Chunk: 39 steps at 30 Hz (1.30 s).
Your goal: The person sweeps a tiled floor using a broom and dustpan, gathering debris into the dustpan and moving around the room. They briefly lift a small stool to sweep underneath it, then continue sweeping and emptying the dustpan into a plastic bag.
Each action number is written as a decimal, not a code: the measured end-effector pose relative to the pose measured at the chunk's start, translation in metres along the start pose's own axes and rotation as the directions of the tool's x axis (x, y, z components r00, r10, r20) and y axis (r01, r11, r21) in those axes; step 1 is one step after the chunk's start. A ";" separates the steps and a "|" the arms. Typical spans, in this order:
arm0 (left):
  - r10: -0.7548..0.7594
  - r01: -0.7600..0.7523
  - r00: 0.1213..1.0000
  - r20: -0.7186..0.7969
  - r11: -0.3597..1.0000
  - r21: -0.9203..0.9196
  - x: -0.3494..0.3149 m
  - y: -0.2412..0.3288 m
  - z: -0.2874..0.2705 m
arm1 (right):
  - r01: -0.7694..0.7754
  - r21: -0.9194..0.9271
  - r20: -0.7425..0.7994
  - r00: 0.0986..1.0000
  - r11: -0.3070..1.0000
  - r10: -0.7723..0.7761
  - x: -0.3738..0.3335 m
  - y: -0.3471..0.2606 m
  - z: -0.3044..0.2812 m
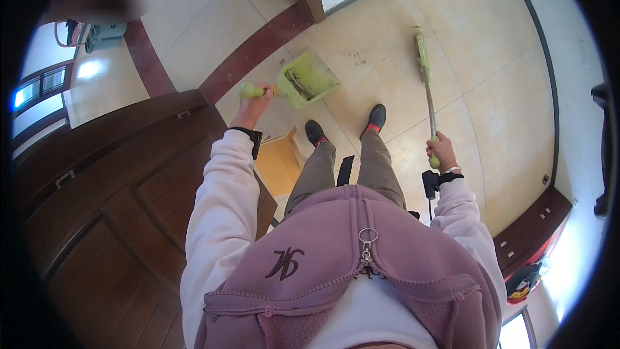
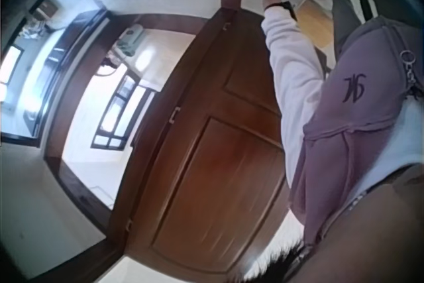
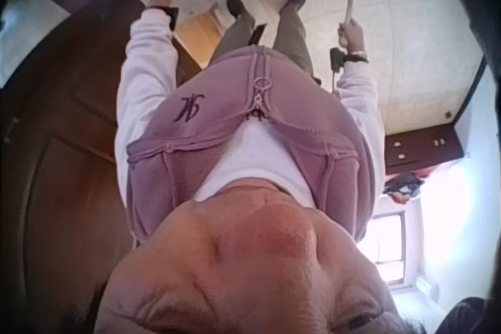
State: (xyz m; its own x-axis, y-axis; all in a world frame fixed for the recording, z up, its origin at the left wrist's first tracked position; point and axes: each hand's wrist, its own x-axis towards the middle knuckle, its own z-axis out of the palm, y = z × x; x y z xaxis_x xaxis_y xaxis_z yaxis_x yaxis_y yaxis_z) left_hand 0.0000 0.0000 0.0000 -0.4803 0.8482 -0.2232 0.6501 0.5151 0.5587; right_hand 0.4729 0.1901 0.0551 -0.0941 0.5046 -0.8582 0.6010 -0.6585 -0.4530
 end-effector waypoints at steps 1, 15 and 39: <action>0.050 -0.048 0.998 -0.039 0.997 0.058 0.001 0.004 0.002 | 0.030 0.037 0.022 0.999 0.999 -0.030 -0.001 0.003 0.007; -0.004 0.004 0.999 -0.048 1.000 -0.002 0.009 -0.013 0.019 | 0.048 -0.184 0.492 0.869 0.982 0.050 -0.072 -0.050 0.099; 0.105 -0.093 0.990 0.096 0.988 -0.120 -0.036 -0.056 -0.042 | -0.203 -0.009 0.125 0.971 0.979 0.203 -0.108 0.039 0.052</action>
State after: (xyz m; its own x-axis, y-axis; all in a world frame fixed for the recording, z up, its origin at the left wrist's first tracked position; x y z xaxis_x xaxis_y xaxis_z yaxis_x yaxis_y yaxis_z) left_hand -0.0438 -0.0644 0.0099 -0.3503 0.9056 -0.2391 0.6167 0.4151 0.6689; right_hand 0.4651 0.0809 0.1174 -0.0685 0.2866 -0.9556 0.6150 -0.7420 -0.2667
